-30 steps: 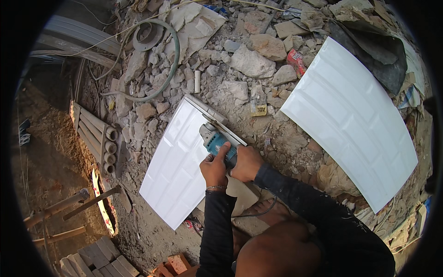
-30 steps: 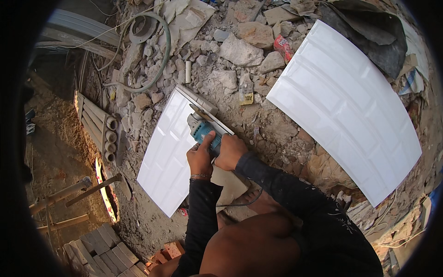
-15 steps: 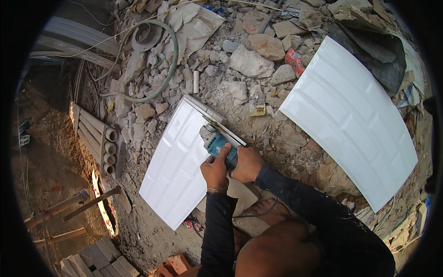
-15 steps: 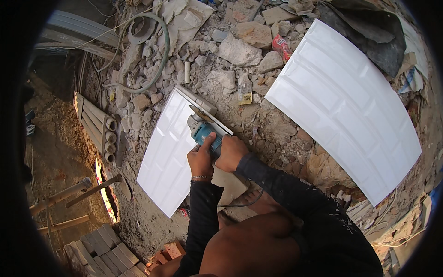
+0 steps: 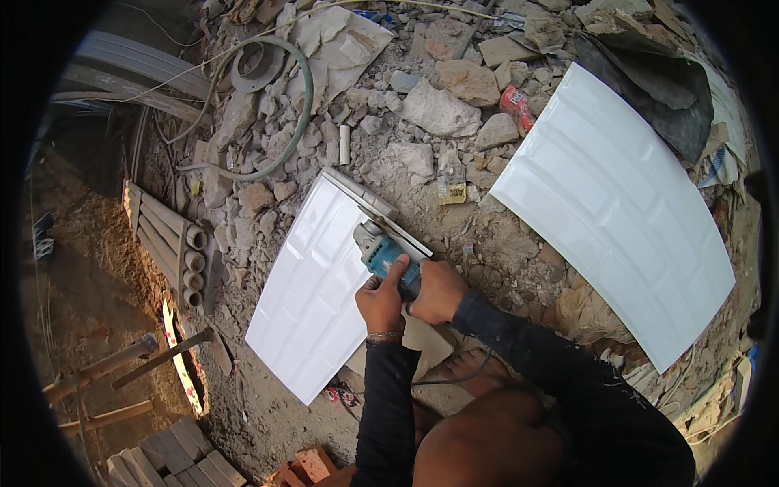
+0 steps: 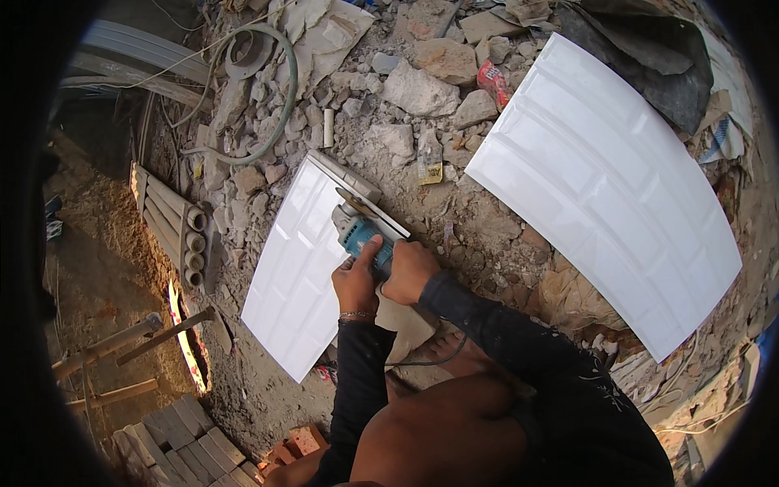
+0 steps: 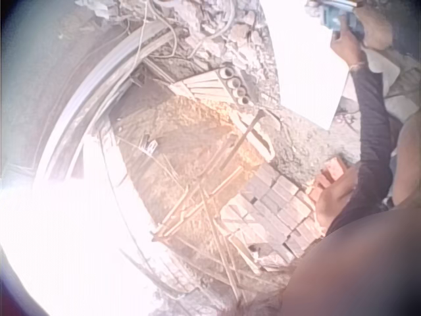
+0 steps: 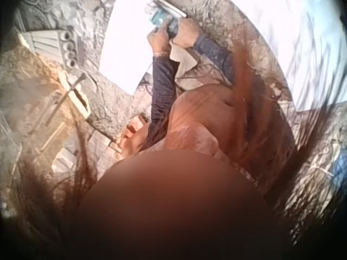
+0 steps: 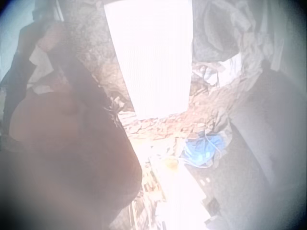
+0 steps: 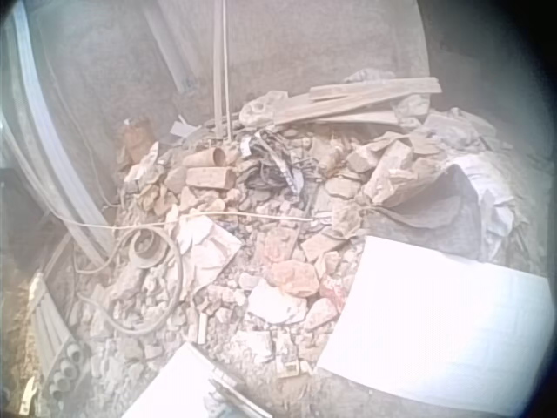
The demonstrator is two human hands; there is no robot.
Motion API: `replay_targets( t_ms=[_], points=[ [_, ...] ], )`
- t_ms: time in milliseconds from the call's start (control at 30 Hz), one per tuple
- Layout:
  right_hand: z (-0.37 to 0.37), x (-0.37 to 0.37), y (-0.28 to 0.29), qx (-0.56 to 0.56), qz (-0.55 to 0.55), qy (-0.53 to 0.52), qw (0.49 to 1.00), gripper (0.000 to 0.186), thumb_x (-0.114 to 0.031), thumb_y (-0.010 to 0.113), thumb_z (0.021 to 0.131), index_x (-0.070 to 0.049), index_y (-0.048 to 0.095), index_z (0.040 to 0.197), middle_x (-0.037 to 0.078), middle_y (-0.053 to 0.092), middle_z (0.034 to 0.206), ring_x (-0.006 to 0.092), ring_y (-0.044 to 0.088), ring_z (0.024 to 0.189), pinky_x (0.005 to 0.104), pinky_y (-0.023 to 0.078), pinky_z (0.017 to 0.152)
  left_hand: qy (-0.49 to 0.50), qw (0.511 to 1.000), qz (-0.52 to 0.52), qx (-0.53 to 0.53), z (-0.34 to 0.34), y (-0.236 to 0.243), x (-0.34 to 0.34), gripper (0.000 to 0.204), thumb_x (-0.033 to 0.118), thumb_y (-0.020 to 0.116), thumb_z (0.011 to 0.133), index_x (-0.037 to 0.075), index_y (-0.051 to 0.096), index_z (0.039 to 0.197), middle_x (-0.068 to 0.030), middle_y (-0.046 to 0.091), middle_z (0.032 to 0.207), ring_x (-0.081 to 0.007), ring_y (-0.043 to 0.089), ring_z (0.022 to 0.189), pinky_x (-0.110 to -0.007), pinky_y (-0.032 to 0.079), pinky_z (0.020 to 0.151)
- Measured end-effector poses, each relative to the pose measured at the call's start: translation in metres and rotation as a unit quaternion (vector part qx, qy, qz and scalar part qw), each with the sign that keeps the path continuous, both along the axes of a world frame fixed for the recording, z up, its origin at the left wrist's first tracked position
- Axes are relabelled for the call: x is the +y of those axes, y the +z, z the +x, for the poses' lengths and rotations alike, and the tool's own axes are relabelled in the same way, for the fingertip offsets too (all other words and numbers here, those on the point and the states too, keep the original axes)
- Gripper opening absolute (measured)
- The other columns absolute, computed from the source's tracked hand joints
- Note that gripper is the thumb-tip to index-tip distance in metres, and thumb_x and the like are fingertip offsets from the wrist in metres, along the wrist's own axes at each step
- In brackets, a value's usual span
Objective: The person positions a white rectangular tile on the ground and uses an angle grinder to cut along its edge. After finishing one tile, the person sets it aside and repeats the process on a second tile.
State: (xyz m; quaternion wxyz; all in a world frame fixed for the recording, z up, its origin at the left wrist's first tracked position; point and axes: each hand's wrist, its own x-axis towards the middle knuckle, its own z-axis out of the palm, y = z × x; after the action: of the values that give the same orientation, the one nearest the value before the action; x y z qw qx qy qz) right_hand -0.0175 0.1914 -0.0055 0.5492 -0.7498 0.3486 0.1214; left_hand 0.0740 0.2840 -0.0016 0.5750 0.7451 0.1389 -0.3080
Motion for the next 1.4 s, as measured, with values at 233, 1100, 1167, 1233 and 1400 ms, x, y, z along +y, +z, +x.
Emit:
replay_targets(
  t_ms=[233,1100,1167,1233,1400],
  points=[
    [-0.002,0.001,0.000,0.004,0.003,-0.004,1.000,0.053,-0.022,0.082,0.066,0.011,0.061,0.102,0.030,0.071,0.096,0.0447,0.072,0.095,0.0465,0.059,0.085,0.000,1.000,-0.020,0.000,-0.003,-0.001,0.001,0.034,0.015,0.092,0.077,-0.009,0.072,0.091,-0.0098,0.073,0.086,-0.0150,0.066,0.070,-0.030,0.055,0.068],
    [-0.016,0.001,0.003,0.021,-0.005,0.013,1.000,0.053,-0.020,0.082,0.066,0.009,0.062,0.105,0.031,0.071,0.100,0.0439,0.072,0.097,0.0457,0.060,0.087,-0.002,1.000,-0.001,0.004,-0.016,-0.001,0.004,0.034,0.015,0.092,0.077,-0.009,0.072,0.090,-0.0087,0.072,0.085,-0.0140,0.065,0.068,-0.029,0.054,0.066],
    [-0.017,0.002,0.002,0.020,-0.007,0.013,1.000,0.053,-0.020,0.082,0.066,0.009,0.061,0.104,0.031,0.071,0.099,0.0439,0.072,0.097,0.0458,0.059,0.087,-0.002,1.000,-0.004,0.005,-0.017,-0.001,0.004,0.034,0.015,0.092,0.077,-0.009,0.072,0.089,-0.0084,0.072,0.085,-0.0139,0.065,0.068,-0.029,0.053,0.066],
    [-0.019,0.002,0.001,0.018,-0.008,0.012,1.000,0.052,-0.020,0.081,0.066,0.009,0.061,0.104,0.031,0.071,0.099,0.0440,0.072,0.096,0.0459,0.060,0.086,0.003,1.000,-0.024,0.008,-0.019,-0.001,0.004,0.034,0.016,0.093,0.077,-0.008,0.072,0.089,-0.0078,0.072,0.084,-0.0137,0.064,0.068,-0.029,0.053,0.065],
    [-0.022,0.003,0.002,0.001,-0.021,0.014,1.000,0.052,-0.019,0.080,0.066,0.010,0.060,0.104,0.030,0.071,0.098,0.0447,0.072,0.095,0.0468,0.060,0.085,-0.021,1.000,0.010,0.000,-0.019,0.003,0.003,0.035,0.010,0.088,0.081,-0.011,0.068,0.100,-0.0120,0.072,0.092,-0.0203,0.070,0.073,-0.034,0.059,0.066]
  ],
)
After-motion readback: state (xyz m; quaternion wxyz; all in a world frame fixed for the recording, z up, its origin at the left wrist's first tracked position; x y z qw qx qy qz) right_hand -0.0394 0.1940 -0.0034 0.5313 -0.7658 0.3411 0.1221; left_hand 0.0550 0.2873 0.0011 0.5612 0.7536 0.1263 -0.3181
